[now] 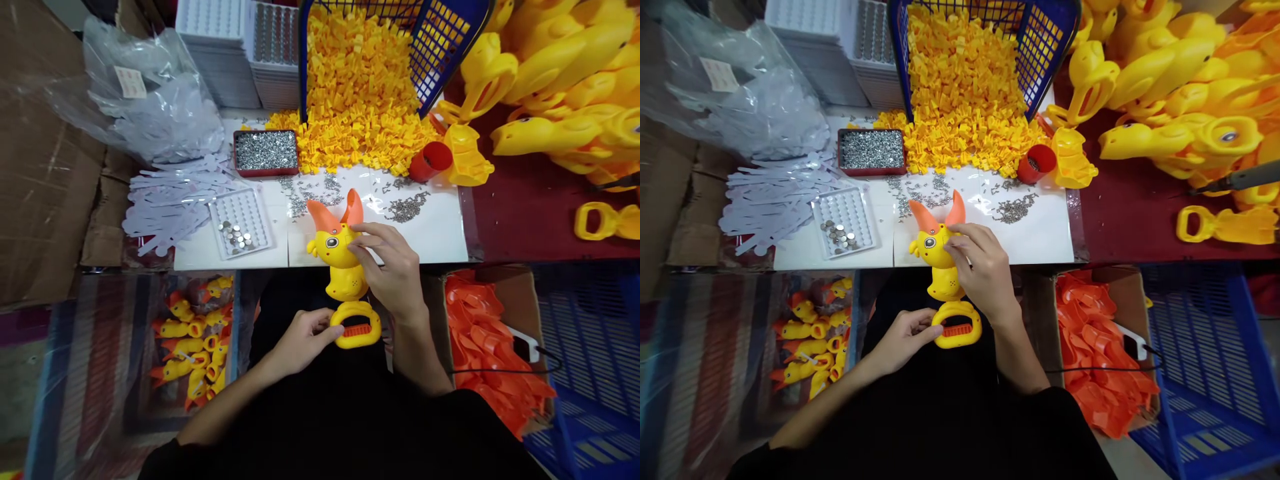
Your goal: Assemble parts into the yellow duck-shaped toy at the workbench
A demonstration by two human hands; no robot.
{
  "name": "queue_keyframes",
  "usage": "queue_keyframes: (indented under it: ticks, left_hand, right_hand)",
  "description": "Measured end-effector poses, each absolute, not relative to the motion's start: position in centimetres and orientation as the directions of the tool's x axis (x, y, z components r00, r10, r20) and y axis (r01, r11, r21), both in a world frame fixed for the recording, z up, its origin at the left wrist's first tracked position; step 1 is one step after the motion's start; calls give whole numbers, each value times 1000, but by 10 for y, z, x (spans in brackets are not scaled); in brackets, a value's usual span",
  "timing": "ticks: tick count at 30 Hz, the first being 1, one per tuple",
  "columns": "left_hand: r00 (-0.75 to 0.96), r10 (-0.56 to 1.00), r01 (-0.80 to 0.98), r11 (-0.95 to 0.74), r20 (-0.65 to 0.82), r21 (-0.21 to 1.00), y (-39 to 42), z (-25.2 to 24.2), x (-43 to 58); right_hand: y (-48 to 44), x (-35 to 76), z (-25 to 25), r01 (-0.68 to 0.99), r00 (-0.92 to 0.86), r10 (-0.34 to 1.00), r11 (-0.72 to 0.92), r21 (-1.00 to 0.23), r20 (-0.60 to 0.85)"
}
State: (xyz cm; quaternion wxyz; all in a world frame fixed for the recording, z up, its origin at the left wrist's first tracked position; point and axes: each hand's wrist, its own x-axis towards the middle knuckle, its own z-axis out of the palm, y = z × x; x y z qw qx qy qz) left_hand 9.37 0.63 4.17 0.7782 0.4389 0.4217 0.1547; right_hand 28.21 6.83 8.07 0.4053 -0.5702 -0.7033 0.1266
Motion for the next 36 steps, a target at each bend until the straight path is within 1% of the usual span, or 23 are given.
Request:
queue_keyframes:
  ticks: [2,4,11,13,17,19,21,23,25,28,30,32,34,36]
  left_hand:
    - [588,628,172,517,-509,838,8,43,86]
    - [583,638,178,505,-504,845,9,42,82]
    - [560,675,165,478,-481,863,9,40,78]
    - [563,676,157,478,-476,864,8,40,78]
    - [573,672,137,485,-469,864,8,39,77]
    - [577,672,125,489,-464,863,6,38,76]
    - [573,677,117,489,-461,864,5,36,76]
    - [562,687,116,486,-461,866,5,34,76]
    - [555,691,112,490,-464,864,5,33,78]
    - [555,696,104,486,-456,868,7,34,82]
    - [574,694,165,422,-435,891,10,37,84]
    - [600,683,271,317,-417,909,14,41,84]
    - [613,674,358,227,-411,906,18,44,81]
    - [620,673,403,168,-403,900,21,45,77]
  right_hand:
    - [68,279,82,742,9,902,284,-607,432]
    - [68,278,84,755,22,905,263,-600,424]
    - [67,285,83,688,22,919,271,-673,393]
    - [66,283,80,701,24,904,288,-652,426]
    - [67,274,74,769,23,848,323,-552,529]
    - [68,274,74,768,-11,841,354,-534,540]
    - [69,278,76,727,-68,864,385,-568,499]
    - [69,284,79,681,-101,896,380,-626,433]
    - [70,289,82,657,-88,918,345,-670,386]
    - [71,293,86,650,-88,931,323,-688,354]
    - [74,295,88,651,-123,934,330,-684,334]
    - [77,298,89,660,-156,939,330,-675,307]
    - [81,302,90,671,-191,943,329,-665,274]
    - [85,305,90,684,-218,943,332,-649,252]
